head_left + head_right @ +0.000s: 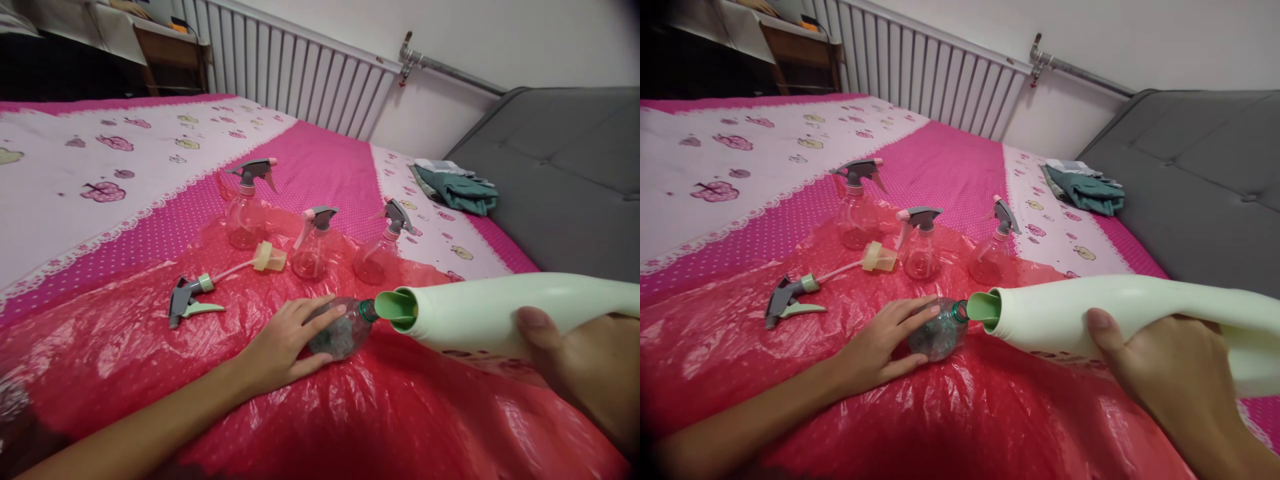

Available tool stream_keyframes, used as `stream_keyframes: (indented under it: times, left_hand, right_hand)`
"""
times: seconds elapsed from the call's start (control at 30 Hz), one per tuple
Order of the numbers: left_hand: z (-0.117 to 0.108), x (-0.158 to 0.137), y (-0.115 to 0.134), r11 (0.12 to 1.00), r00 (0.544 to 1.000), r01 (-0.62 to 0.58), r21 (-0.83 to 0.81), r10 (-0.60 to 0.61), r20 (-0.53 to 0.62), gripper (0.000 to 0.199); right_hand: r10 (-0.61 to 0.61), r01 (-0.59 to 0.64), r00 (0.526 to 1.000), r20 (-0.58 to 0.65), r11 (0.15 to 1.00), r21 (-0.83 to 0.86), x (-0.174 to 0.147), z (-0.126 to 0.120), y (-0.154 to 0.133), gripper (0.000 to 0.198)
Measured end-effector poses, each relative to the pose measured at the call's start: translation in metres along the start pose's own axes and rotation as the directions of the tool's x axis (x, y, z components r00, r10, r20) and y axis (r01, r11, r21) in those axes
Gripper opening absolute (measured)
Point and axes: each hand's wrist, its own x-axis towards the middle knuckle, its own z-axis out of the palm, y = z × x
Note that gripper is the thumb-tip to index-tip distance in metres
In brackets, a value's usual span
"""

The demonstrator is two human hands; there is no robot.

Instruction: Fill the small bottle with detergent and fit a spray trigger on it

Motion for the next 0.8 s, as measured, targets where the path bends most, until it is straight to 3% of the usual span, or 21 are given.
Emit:
stream_keyframes:
  times: [0.47, 0.8]
  left_hand:
    - [0.0005, 0.0002, 0.0001, 1.0, 1.0, -0.002, 0.002, 0.002, 0.003, 0.066]
    - [0.0009, -0.0003, 0.0, 1.0, 1.0, 0.001, -0.003, -0.001, -0.012, 0.068]
  right_hand:
    - [-0.015, 0.015, 1.0, 0.009, 1.0, -0.022, 0.0008, 0.0009, 0.0028, 0.111]
    - [-0.069, 0.069, 0.997, -0.022, 0.998, -0.008, 0.0005, 0.0026, 0.0035, 0.095]
